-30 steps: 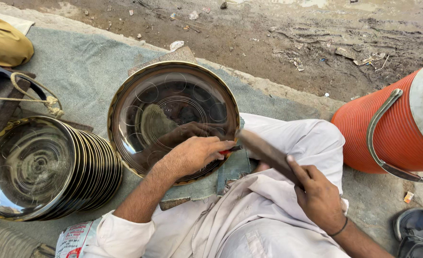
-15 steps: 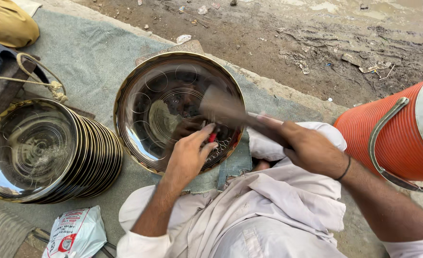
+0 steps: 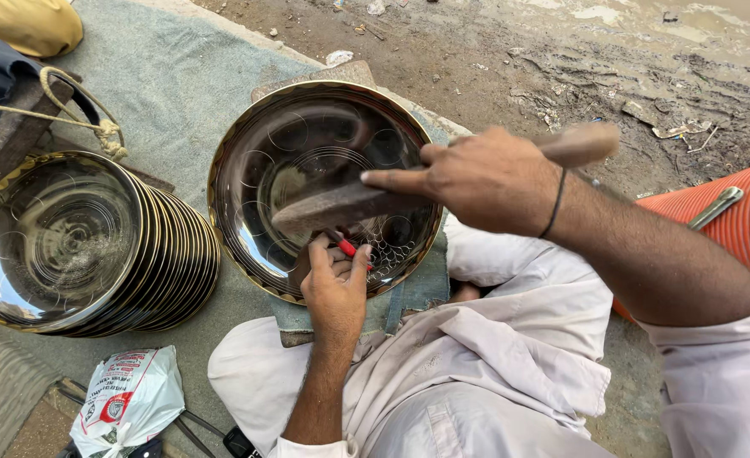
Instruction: The person sits on the ground and uses a hammer and a red-handled punch to emboss a honeycomb pattern into a brass plate. The person repeatedly strikes the punch to create small indentations across the plate's surface.
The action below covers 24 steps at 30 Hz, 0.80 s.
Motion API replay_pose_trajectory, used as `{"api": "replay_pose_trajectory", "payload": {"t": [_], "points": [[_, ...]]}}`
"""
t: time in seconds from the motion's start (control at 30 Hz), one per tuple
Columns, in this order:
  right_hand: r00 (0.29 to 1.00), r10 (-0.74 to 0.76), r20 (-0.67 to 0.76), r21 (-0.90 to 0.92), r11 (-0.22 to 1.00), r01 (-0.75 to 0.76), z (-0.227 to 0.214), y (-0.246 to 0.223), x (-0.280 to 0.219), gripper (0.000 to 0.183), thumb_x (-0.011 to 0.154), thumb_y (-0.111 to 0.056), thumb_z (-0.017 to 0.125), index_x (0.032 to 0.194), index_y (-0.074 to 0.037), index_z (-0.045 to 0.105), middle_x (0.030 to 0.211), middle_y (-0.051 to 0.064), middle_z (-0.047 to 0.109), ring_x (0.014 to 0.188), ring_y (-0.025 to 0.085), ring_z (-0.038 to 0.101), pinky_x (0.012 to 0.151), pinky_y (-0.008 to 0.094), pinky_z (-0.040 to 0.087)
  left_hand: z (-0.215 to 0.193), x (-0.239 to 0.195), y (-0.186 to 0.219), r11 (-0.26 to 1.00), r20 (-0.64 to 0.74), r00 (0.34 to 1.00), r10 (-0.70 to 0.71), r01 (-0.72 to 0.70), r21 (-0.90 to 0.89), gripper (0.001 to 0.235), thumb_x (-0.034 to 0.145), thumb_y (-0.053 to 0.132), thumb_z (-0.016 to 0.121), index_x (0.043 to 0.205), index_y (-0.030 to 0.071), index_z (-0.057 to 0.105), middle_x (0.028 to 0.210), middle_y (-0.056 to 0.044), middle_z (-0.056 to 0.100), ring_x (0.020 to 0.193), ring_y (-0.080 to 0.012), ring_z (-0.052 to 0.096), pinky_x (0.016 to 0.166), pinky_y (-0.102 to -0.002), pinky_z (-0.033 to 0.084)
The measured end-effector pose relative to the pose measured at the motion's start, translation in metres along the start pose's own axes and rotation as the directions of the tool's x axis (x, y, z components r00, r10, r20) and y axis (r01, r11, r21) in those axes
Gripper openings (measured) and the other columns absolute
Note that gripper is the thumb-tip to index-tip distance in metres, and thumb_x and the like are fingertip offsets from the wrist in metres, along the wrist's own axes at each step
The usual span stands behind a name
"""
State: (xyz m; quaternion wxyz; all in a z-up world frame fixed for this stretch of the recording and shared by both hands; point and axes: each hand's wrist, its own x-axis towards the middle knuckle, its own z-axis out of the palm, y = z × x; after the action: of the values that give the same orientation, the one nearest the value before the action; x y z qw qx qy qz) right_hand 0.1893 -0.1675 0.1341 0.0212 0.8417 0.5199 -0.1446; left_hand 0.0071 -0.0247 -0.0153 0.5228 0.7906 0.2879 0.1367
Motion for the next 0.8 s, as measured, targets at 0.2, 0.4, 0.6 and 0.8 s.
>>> {"api": "replay_pose_trajectory", "payload": {"t": [0.2, 0.4, 0.6, 0.8], "points": [[0.973, -0.061, -0.222, 0.282, 0.951, 0.124, 0.020, 0.019, -0.015, 0.092, 0.083, -0.010, 0.067, 0.163, -0.029, 0.025, 0.099, 0.015, 0.068, 0.086, 0.038, 0.070, 0.071, 0.048, 0.056, -0.006, 0.013, 0.011, 1.000, 0.118, 0.993, 0.015, -0.013, -0.024, 0.054, 0.090, 0.016, 0.077, 0.138, 0.002, 0.058, 0.095, -0.012, 0.078, 0.083, -0.0147, 0.078, 0.074, -0.030, 0.066], [0.935, 0.154, -0.320, 0.542, 0.839, 0.047, 0.086, 0.018, -0.068, 0.098, 0.075, -0.001, 0.070, 0.161, -0.021, 0.028, 0.120, 0.019, 0.067, 0.102, 0.040, 0.070, 0.083, 0.047, 0.057, -0.021, 0.041, 0.024, 0.952, 0.466, 0.854, 0.232, -0.297, 0.069, 0.053, 0.091, 0.025, 0.079, 0.136, 0.003, 0.062, 0.121, -0.017, 0.074, 0.099, -0.0214, 0.076, 0.085, -0.036, 0.061], [0.878, 0.478, 0.005, 0.565, 0.723, -0.397, 0.142, -0.009, -0.109, 0.099, 0.077, -0.003, 0.073, 0.161, -0.029, 0.028, 0.107, 0.015, 0.069, 0.099, 0.030, 0.072, 0.086, 0.041, 0.059, -0.023, 0.062, 0.032, 0.805, 0.674, 0.607, 0.422, -0.593, 0.030, 0.046, 0.091, 0.024, 0.077, 0.132, 0.006, 0.066, 0.124, -0.015, 0.074, 0.114, -0.0324, 0.071, 0.097, -0.041, 0.056], [0.791, 0.612, 0.030, 0.775, 0.485, -0.405, 0.175, -0.017, -0.119, 0.097, 0.084, -0.005, 0.071, 0.165, -0.027, 0.022, 0.106, 0.012, 0.072, 0.098, 0.025, 0.075, 0.087, 0.038, 0.061, -0.016, 0.072, 0.042, 0.725, 0.722, 0.500, 0.478, -0.689, -0.003, 0.052, 0.094, 0.027, 0.071, 0.141, 0.013, 0.057, 0.127, -0.013, 0.072, 0.112, -0.0327, 0.071, 0.095, -0.043, 0.057]]}}
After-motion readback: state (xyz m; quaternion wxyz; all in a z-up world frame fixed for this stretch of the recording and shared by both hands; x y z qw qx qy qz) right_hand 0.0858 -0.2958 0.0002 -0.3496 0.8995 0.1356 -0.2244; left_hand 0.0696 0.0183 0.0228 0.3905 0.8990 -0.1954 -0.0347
